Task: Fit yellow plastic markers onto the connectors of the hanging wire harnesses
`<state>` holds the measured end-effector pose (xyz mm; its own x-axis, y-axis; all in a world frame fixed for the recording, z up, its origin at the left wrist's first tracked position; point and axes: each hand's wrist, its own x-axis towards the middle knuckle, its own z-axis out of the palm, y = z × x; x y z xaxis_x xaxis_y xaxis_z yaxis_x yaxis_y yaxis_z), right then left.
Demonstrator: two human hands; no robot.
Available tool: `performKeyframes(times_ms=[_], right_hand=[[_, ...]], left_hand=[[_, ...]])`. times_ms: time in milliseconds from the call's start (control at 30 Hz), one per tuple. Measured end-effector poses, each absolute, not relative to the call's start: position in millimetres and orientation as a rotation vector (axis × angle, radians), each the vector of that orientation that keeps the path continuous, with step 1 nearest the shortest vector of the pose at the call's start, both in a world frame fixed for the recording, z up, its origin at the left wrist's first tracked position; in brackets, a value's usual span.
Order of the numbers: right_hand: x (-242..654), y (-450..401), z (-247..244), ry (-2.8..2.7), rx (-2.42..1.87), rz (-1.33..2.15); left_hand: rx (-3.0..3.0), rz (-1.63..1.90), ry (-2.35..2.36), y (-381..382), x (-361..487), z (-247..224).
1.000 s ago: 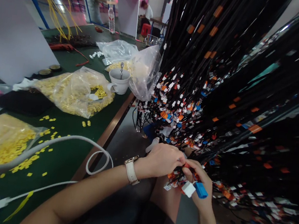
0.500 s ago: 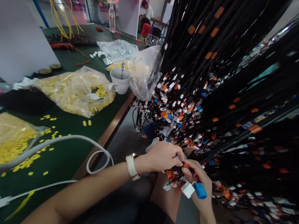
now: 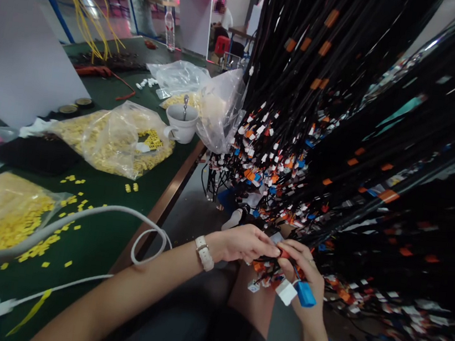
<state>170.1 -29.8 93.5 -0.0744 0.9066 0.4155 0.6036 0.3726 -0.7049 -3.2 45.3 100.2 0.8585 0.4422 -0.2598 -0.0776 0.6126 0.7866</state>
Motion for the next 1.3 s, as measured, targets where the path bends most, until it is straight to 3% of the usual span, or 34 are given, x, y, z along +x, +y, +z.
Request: performKeyframes(times_ms=[567, 1300], right_hand=[[174.6, -31.4, 93.3, -1.781, -1.328, 0.509], [166.7, -30.8, 92.8, -1.786, -1.395, 0.458]], left_hand=[[0.920, 0.484, 0.511, 37.9, 3.8, 99.1], [0.838, 0.446, 0.449, 41.0, 0.1, 91.9]])
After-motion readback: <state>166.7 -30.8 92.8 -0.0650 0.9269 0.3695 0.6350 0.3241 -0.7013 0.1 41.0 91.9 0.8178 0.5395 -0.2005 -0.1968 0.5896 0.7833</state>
